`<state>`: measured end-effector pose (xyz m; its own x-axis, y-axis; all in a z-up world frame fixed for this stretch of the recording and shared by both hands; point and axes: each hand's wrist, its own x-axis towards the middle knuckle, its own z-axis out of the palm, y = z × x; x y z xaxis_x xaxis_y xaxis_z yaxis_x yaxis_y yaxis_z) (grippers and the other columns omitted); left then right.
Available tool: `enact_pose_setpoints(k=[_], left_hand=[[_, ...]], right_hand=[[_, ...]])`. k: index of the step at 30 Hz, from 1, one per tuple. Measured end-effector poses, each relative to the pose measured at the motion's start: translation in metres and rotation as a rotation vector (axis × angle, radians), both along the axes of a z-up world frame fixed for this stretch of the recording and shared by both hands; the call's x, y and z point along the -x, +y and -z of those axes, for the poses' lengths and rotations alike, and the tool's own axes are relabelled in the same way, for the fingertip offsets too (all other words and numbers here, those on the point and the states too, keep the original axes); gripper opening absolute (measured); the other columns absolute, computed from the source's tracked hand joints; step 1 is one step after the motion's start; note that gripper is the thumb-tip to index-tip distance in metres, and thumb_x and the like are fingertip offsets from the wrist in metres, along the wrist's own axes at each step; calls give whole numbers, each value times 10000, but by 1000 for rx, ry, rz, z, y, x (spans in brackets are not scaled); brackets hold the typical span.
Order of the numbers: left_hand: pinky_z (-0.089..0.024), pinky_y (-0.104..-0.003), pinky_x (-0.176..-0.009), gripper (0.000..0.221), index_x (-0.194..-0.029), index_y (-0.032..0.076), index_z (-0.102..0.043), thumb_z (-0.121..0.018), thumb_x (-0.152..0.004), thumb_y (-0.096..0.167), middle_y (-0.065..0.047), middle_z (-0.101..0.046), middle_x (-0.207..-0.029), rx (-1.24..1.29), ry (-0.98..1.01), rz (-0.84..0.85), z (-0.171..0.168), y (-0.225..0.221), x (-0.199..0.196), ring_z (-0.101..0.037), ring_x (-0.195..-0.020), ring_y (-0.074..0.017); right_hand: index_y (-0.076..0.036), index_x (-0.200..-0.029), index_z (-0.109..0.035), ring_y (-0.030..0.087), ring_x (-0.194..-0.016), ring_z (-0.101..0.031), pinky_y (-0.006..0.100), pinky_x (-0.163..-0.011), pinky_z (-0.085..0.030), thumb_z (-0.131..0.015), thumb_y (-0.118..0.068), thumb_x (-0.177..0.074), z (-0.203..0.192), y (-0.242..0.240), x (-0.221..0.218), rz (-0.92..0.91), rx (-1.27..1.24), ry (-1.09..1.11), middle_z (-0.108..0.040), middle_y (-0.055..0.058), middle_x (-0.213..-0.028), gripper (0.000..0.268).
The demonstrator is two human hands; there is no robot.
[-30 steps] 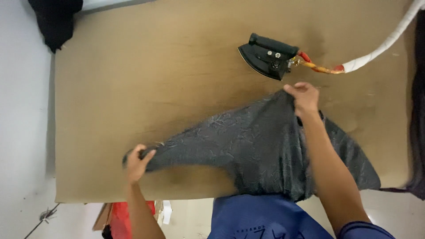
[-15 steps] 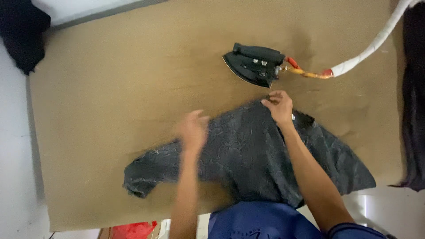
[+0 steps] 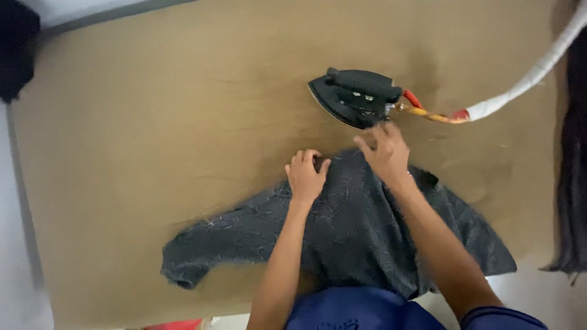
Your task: Ironing a grey patterned garment on a professional ironing table using a steam iron.
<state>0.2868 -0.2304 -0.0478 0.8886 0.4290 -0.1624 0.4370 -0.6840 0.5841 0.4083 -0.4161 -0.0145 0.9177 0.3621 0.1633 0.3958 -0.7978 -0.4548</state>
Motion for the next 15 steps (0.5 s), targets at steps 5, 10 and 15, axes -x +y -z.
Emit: enact_pose_setpoints(k=[5,10,15], left_hand=[[-381,-516,-880,367,-1053,182,-731,-468,-1050,438,-73,-674,-1104,-4,-72,-63,-17,0,21,-596,-1021,-313],[-351,-474,-865,283,-1039,208,-696,-520,-1025,429,-28,-628,-1009,-84,-60,12,14,9,29,-558,-977,-281],[-368,-629,-1033,390,-1093,159,-626,-437,-1090,500,-75,-620,-993,-1,-51,-23,18,8,39,-617,-1057,-306]], right_hand=[[-44,-1286,-597,463,-1112,-562,575,-859,-470,-614,-671,-1033,-60,69,-90,-239,433,-255,-608,201,-1256,676],[-90,-1306,-597,400,-1093,-604,504,-849,-461,-553,-577,-989,-81,79,-136,-415,188,524,-653,168,-1239,583],[50,-1173,-644,505,-1021,-676,578,-861,-532,-646,-520,-1010,-143,39,-18,-319,45,424,-716,305,-1052,593]])
